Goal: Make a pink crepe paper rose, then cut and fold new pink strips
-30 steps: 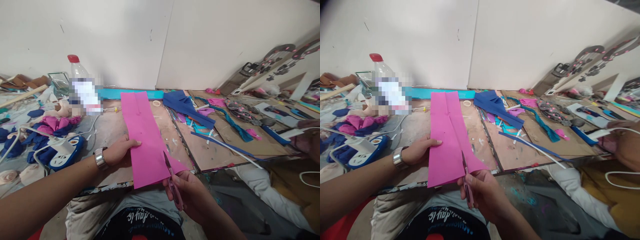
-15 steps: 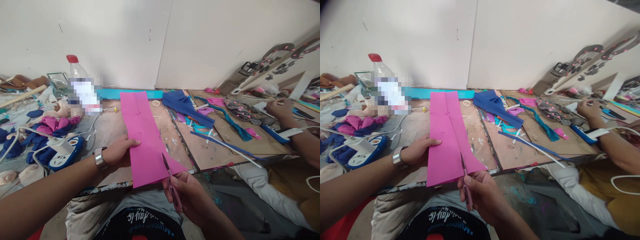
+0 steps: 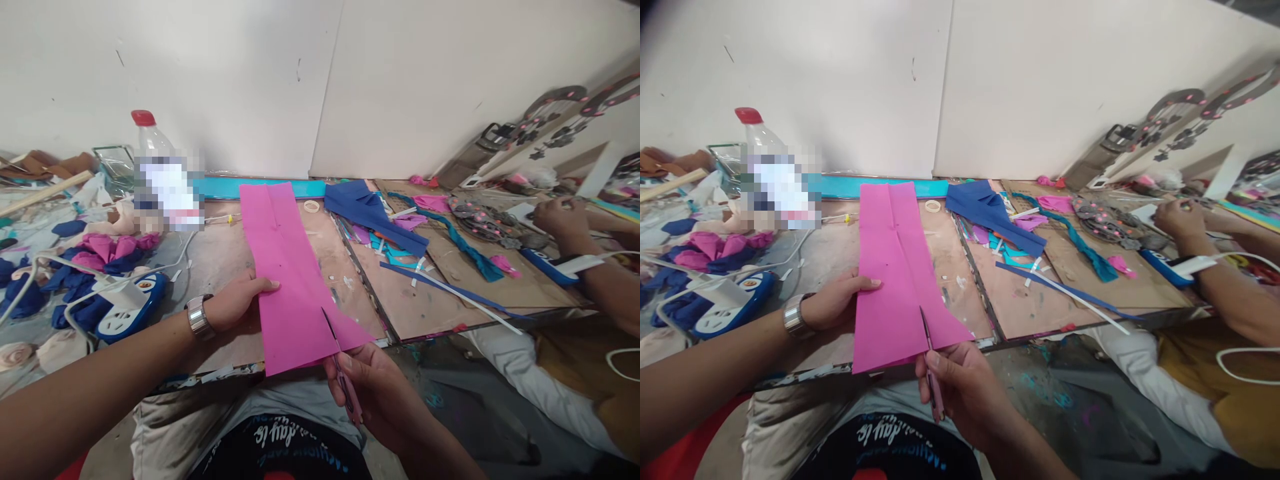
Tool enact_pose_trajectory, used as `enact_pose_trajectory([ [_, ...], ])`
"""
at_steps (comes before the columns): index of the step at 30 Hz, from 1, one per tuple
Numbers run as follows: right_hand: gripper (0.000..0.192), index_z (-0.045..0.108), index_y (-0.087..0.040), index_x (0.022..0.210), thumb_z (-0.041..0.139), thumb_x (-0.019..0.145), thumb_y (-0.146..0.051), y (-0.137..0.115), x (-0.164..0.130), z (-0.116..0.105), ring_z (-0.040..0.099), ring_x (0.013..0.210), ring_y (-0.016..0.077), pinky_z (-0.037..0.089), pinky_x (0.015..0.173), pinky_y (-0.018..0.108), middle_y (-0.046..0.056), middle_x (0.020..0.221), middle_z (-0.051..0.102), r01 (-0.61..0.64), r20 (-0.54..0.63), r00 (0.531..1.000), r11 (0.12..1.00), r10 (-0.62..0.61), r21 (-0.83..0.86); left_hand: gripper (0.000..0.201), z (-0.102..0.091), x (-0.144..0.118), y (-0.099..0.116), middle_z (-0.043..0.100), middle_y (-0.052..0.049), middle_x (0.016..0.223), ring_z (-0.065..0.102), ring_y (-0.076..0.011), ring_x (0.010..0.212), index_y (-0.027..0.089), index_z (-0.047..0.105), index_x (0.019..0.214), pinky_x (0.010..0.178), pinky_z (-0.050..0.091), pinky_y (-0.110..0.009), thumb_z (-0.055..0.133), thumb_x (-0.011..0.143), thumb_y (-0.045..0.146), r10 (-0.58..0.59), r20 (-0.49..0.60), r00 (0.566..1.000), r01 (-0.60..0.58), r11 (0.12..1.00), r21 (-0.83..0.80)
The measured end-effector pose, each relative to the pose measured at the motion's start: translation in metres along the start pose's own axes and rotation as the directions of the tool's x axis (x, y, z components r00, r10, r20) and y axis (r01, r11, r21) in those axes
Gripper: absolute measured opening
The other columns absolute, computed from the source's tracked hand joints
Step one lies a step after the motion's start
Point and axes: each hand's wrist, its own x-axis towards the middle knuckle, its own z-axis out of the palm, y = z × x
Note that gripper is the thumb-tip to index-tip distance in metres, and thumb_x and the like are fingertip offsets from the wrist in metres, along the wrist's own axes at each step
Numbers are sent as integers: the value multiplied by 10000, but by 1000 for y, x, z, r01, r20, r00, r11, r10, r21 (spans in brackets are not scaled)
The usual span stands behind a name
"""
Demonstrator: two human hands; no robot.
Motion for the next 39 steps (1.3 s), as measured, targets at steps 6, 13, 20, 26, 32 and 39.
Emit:
enact_pose_trajectory([
  [6,420,720,-90,757,821,761,-498,1,0,0,484,314,34,307,319,111,41,536,668,-19,-24,1000,1000,19,6,306,1,0,1,694,-60,745,661,-215,653,136,647,972,673,529,-347,749,727,289,-50,5,999,50,997,-60],
  [13,451,717,-78,748,824,754,-516,-1,-1,3,476,319,28,296,319,117,43,550,666,-1,-43,999,1000,0,-10,331,3,-1,2,704,-68,812,661,-209,668,135,631,975,682,541,-355,755,699,269,-24,-31,999,23,999,-35],
  [20,433,679,-112,877,811,765,-509,1,4,7,504,358,59,327,346,133,28,561,665,67,-86,994,996,-71,-51,300,3,-3,1,730,-95,860,690,-234,706,135,661,1007,724,558,-389,716,740,262,-19,12,1000,19,999,-28],
  [26,571,636,-118,1170,809,769,-485,-3,5,12,474,350,56,325,364,137,17,567,669,53,-99,993,998,-57,-42,239,3,-4,1,730,-101,822,689,-238,688,132,676,940,709,556,-385,702,750,274,-54,15,998,54,999,-7],
  [32,655,592,-127,1286,812,771,-467,-6,3,17,467,351,50,317,362,130,8,563,660,64,-112,991,997,-67,-37,236,4,-3,1,724,-91,822,678,-222,685,129,669,926,692,544,-356,708,731,257,-34,-10,999,34,999,-13],
  [39,442,680,-130,938,873,701,-449,-4,6,19,471,353,58,333,332,151,-12,548,634,93,-163,982,995,-95,-19,293,3,-3,2,697,-52,799,672,-216,685,153,627,954,654,532,-333,738,707,264,-15,-30,999,15,1000,8],
])
